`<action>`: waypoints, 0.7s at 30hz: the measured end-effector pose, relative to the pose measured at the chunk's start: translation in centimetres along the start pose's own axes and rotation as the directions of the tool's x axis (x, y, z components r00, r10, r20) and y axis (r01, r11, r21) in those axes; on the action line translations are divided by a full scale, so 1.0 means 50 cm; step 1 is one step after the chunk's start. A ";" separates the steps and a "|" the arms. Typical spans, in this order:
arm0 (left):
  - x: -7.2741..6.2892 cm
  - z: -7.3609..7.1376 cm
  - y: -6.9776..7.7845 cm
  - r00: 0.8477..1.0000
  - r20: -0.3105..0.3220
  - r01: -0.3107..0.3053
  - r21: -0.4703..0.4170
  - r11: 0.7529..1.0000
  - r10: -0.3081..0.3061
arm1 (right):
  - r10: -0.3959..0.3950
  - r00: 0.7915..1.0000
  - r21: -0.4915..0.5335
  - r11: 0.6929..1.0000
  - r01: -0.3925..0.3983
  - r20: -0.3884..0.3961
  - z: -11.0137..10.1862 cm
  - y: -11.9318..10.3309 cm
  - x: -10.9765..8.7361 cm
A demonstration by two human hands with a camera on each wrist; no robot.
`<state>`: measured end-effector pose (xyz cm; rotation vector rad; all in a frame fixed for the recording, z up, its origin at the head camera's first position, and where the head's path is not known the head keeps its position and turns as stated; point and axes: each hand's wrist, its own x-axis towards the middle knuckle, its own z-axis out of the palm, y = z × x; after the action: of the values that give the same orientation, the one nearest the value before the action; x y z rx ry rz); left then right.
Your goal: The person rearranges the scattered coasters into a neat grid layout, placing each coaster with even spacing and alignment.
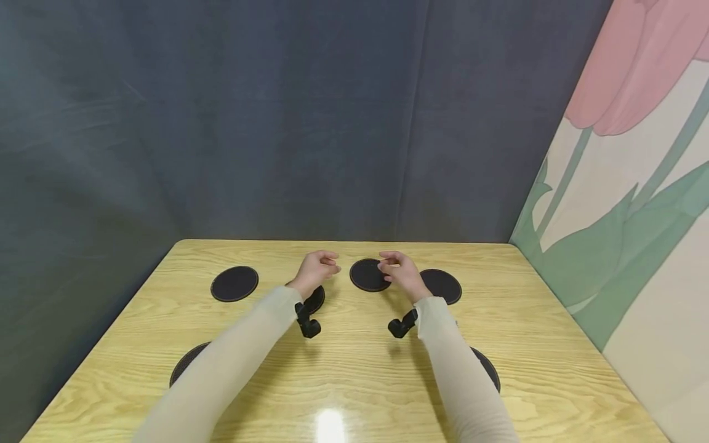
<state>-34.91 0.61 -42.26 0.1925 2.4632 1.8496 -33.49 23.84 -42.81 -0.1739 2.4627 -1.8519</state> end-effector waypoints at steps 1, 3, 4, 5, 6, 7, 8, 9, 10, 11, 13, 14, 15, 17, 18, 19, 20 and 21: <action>0.001 0.005 0.001 1.000 -0.002 0.001 0.002 1.000 -0.001 | 0.003 1.000 -0.005 1.000 -0.003 -0.005 -0.004 0.004 0.001; 0.004 0.015 0.001 1.000 -0.007 0.005 0.005 1.000 -0.004 | 0.011 1.000 -0.020 1.000 -0.011 -0.008 -0.012 0.010 0.003; 0.005 0.019 0.002 1.000 -0.009 0.009 0.003 1.000 -0.009 | 0.013 1.000 -0.024 1.000 -0.013 -0.008 -0.015 0.013 0.005; 0.006 0.023 0.002 1.000 -0.014 0.012 0.007 1.000 -0.012 | 0.015 1.000 -0.026 1.000 -0.015 -0.010 -0.018 0.016 0.007; 0.007 0.026 0.003 1.000 -0.017 0.016 0.012 1.000 -0.016 | 0.017 1.000 -0.033 0.999 -0.018 -0.011 -0.020 0.018 0.009; 0.009 0.030 0.003 1.000 -0.020 0.022 0.020 1.000 -0.021 | 0.019 1.000 -0.034 0.999 -0.020 -0.011 -0.022 0.020 0.011; 0.012 0.033 0.002 0.999 -0.025 0.025 0.028 0.999 -0.025 | 0.020 1.000 -0.041 0.999 -0.020 -0.012 -0.023 0.022 0.014; 0.014 0.036 0.001 0.999 -0.031 0.029 0.035 0.999 -0.028 | 0.022 1.000 -0.045 0.999 -0.023 -0.015 -0.024 0.023 0.016; 0.018 0.039 -0.001 0.999 -0.036 0.034 0.042 0.999 -0.032 | 0.019 1.000 -0.059 0.998 -0.020 -0.012 -0.026 0.024 0.019; 0.021 0.042 -0.003 0.999 -0.039 0.039 0.048 0.998 -0.037 | 0.024 1.000 -0.068 0.997 -0.025 -0.012 -0.026 0.025 0.021; 0.028 0.048 -0.007 0.998 -0.044 0.051 0.050 0.997 -0.049 | 0.030 1.000 -0.100 0.994 -0.031 -0.007 -0.028 0.025 0.025; 0.030 0.051 -0.008 0.997 -0.044 0.060 0.049 0.997 -0.057 | 0.035 0.999 -0.116 0.993 -0.035 -0.005 -0.029 0.025 0.027; 0.032 0.054 -0.010 0.997 -0.042 0.069 0.044 0.997 -0.067 | 0.040 0.999 -0.126 0.991 -0.040 -0.004 -0.029 0.025 0.028; 0.033 0.059 -0.012 0.996 -0.040 0.082 0.036 0.996 -0.080 | 0.048 0.999 -0.146 0.988 -0.049 -0.007 -0.031 0.023 0.029; 0.033 0.062 -0.012 0.996 -0.040 0.087 0.035 0.996 -0.085 | 0.050 0.999 -0.155 0.987 -0.051 -0.008 -0.031 0.022 0.029; 0.033 0.064 -0.012 0.995 -0.040 0.091 0.036 0.995 -0.090 | 0.054 0.998 -0.159 0.986 -0.055 -0.012 -0.031 0.021 0.029; 0.032 0.066 -0.012 0.995 -0.041 0.098 0.034 0.995 -0.096 | 0.060 0.998 -0.163 0.985 -0.061 -0.014 -0.032 0.020 0.029; 0.031 0.068 -0.011 0.994 -0.044 0.100 0.034 0.994 -0.099 | 0.066 0.998 -0.164 0.984 -0.068 -0.016 -0.032 0.020 0.029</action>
<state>-36.08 3.92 -43.72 0.0318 2.4858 1.7886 -35.19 25.47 -43.28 -0.0867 2.5939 -1.6287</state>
